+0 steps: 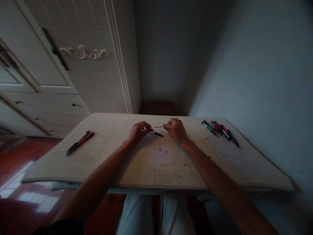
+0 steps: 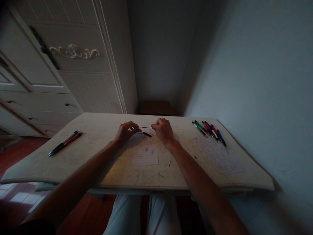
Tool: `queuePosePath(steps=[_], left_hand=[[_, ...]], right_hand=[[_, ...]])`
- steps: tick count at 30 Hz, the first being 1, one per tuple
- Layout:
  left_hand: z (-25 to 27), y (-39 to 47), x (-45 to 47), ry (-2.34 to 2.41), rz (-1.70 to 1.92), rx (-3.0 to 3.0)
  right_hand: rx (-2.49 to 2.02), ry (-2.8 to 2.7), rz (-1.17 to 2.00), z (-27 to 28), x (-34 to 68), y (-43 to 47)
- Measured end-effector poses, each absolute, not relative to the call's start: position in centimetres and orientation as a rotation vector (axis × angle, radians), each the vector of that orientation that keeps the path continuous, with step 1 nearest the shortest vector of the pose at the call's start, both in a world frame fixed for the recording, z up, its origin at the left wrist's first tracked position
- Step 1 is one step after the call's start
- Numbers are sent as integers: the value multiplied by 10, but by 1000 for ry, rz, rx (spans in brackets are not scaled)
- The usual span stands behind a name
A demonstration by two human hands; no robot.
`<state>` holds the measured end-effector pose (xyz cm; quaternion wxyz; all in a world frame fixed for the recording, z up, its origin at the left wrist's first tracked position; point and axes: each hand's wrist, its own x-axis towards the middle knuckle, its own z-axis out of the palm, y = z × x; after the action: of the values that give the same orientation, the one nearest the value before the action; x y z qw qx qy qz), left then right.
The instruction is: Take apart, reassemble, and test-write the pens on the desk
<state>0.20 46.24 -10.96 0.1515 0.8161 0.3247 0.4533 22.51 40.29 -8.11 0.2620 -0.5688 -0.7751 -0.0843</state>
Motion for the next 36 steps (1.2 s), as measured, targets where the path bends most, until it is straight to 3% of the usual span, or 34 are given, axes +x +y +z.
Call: queuePosePath(steps=[36], left_hand=[[-112,464,0,899,1282,2459]], right_hand=[[-1355,-2117,-189,-86,220,402]])
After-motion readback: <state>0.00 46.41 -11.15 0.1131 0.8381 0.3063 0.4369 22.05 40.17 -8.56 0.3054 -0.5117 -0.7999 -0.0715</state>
